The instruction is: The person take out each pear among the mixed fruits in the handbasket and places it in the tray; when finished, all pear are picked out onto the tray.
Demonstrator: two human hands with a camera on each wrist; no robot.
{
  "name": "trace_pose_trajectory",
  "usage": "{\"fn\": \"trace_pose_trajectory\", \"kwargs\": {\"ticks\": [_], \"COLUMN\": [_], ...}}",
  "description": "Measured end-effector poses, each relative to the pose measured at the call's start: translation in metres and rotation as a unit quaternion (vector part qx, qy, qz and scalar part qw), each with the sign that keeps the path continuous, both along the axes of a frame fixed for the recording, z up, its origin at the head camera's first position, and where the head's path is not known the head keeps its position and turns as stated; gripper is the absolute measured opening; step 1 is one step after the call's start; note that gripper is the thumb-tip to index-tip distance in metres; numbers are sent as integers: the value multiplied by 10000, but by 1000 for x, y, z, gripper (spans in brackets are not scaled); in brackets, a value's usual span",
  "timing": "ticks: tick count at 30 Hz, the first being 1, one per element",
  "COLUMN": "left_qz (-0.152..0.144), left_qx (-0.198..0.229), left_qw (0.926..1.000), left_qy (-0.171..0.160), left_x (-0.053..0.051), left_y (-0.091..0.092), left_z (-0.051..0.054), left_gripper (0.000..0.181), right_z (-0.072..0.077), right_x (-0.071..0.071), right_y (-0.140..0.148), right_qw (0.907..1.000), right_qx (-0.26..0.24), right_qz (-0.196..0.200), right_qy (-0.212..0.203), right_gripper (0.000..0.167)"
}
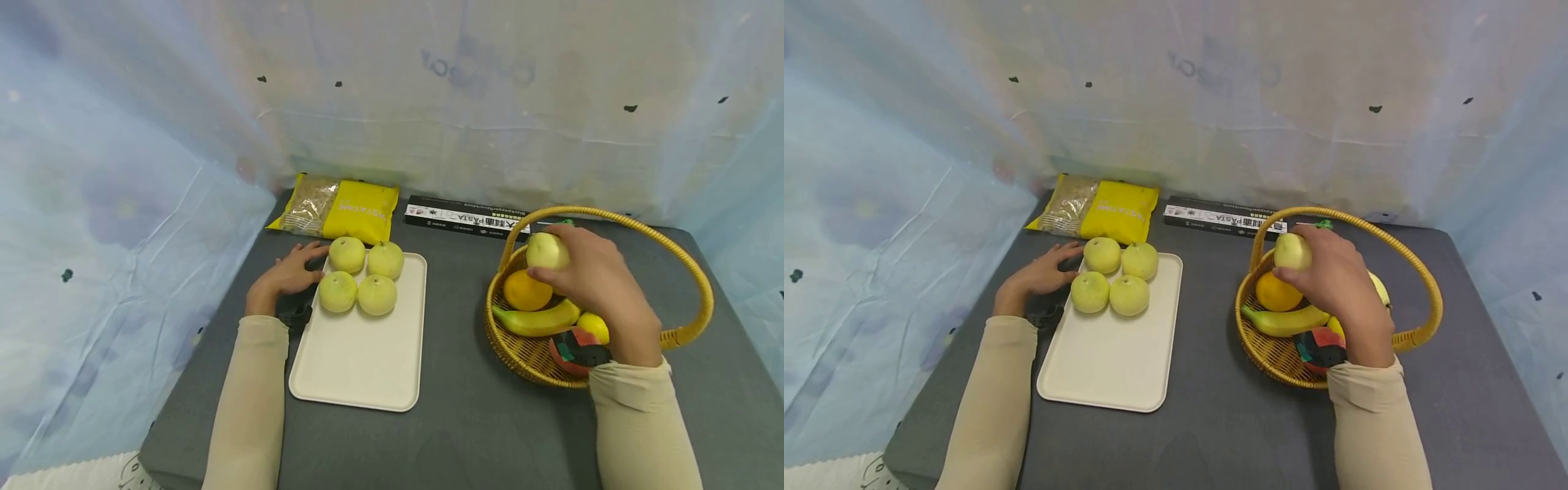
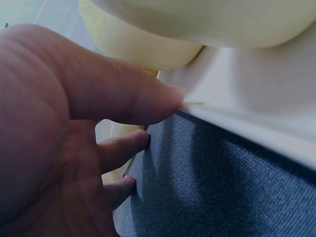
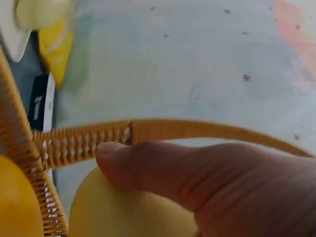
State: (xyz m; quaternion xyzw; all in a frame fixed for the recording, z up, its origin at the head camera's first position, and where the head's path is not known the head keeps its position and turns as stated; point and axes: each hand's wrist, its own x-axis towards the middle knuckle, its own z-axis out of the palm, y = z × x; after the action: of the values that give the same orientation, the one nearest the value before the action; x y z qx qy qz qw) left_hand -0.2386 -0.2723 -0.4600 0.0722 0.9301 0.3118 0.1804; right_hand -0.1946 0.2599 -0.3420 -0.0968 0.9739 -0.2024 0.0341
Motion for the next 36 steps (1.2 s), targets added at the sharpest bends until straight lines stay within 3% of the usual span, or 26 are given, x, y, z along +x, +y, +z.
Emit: {"fn": "trace_pose_trajectory", "kwargs": {"ticks": [6,9,12,15,21,27,31,36], "left_qz": [21,42,43,35,53,58,62,67], "left_qx": [-70,-75,-72,-70,-60,-41,-56,-98], "left_qw": [10000,10000,10000,10000,10000,10000,9999,9999], "left_qy": [-13,-8,-20,-35,-40,-54,-57,-46], "left_x": [0,0,0,0,1,1,-1,-2], "left_y": [-1,-1,-2,-2,-2,-3,-3,-2], "left_z": [0,0,0,0,-1,-3,-3,-3], "left_gripper": [69,69,70,70,69,70,70,70], "right_z": [5,8,11,12,5,-1,-8,-27], "right_x": [39,54,62,64,59,50,46,43], "right_y": [-5,-14,-29,-47,-90,-134,-161,-192], "right_qw": [9917,9774,9582,9441,9246,8996,8851,8676], "right_qx": [-732,-1412,-2126,-2586,-2972,-3151,-3346,-3702], "right_qz": [480,946,1481,1811,2300,2958,3160,3277], "right_qy": [947,1255,1215,948,614,630,692,534], "right_gripper": [74,74,76,77,72,72,73,73]}}
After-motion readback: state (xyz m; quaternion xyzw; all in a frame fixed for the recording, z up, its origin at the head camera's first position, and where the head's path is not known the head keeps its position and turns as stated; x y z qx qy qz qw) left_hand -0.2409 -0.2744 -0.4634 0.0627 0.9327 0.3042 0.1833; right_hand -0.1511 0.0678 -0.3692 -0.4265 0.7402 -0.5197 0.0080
